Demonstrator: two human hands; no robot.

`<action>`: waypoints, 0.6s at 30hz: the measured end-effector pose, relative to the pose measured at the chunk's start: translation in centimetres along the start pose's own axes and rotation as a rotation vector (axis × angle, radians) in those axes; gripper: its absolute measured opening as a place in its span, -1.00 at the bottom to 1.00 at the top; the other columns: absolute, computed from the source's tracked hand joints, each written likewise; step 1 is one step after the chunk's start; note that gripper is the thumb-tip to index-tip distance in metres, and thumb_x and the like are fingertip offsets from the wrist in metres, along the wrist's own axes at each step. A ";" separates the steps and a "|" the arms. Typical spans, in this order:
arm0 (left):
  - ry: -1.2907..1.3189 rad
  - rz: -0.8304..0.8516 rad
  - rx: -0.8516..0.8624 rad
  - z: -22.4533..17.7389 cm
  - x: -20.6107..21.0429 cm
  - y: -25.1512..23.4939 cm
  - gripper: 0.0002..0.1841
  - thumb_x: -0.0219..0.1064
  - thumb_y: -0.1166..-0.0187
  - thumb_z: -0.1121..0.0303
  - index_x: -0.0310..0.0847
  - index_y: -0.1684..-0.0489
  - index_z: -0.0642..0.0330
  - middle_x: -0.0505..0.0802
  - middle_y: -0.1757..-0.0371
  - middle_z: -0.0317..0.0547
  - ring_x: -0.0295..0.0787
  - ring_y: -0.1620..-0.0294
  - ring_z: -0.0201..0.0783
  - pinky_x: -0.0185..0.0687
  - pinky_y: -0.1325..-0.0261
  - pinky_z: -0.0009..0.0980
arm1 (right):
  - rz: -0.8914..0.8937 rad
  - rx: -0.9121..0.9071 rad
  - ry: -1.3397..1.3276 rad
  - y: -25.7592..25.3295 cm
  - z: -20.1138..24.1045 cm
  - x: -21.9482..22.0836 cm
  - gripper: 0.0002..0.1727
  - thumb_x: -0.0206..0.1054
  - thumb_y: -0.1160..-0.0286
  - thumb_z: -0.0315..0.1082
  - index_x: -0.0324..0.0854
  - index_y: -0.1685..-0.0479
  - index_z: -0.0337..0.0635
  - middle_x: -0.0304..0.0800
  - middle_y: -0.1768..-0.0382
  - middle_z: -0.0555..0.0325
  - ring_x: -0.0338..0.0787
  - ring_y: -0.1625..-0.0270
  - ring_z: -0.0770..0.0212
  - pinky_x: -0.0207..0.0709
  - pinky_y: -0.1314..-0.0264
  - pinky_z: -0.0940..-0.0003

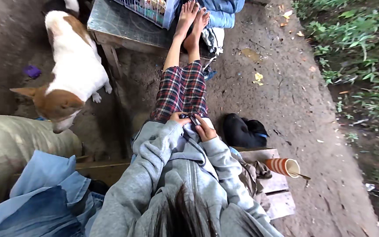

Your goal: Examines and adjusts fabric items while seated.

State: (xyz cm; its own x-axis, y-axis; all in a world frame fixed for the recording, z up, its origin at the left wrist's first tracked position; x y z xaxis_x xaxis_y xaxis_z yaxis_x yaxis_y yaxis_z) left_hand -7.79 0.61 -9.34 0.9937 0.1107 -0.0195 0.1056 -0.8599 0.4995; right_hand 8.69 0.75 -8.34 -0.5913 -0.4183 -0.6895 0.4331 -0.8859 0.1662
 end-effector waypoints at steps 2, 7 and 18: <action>0.009 -0.025 0.011 0.6 0.2 -0.4 -0.60 0.48 -0.38 0.66 0.63 -0.23 0.54 0.79 -0.09 0.34 0.73 -0.10 -0.03 0.57 -0.31 -0.10 | 0.000 0.002 0.062 0.4 0.1 0.0 -0.43 0.11 -0.79 -0.25 0.33 -0.73 -0.26 0.83 -0.12 -0.38 0.86 -0.01 -0.37 0.61 -0.19 -0.28; 0.030 0.000 -0.007 0.7 0.2 -0.4 -0.61 0.46 -0.42 0.66 0.61 -0.22 0.55 0.79 -0.07 0.29 0.72 -0.05 -0.13 0.59 -0.29 -0.20 | -0.026 -0.035 0.095 0.4 0.7 -0.1 -0.47 0.13 -0.78 -0.24 0.41 -0.69 -0.18 0.81 -0.14 -0.39 0.86 0.00 -0.40 0.64 -0.14 -0.28; -0.032 0.024 0.008 0.1 0.2 0.2 -0.57 0.48 -0.44 0.63 0.58 -0.28 0.57 0.76 -0.18 0.37 0.70 -0.20 -0.05 0.52 -0.40 -0.19 | 0.163 0.017 -0.357 -0.9 -0.5 -1.8 -0.52 -0.10 -0.78 -0.43 0.45 -0.51 -0.53 0.66 0.38 0.09 0.46 0.43 0.47 0.43 0.24 0.54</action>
State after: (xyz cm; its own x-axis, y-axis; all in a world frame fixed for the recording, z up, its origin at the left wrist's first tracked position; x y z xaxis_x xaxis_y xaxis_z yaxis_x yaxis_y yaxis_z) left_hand -7.57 0.46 -9.31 0.9966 0.0740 -0.0355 0.0819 -0.8663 0.4928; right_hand 9.70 2.41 -7.61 -0.7165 -0.5944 -0.3651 0.5312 -0.8042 0.2667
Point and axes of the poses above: each hand's wrist, its own y-axis away from the middle knuckle, its own x-axis out of the palm, z = x × y, the point moved 2 cm from there along -y, towards the middle knuckle
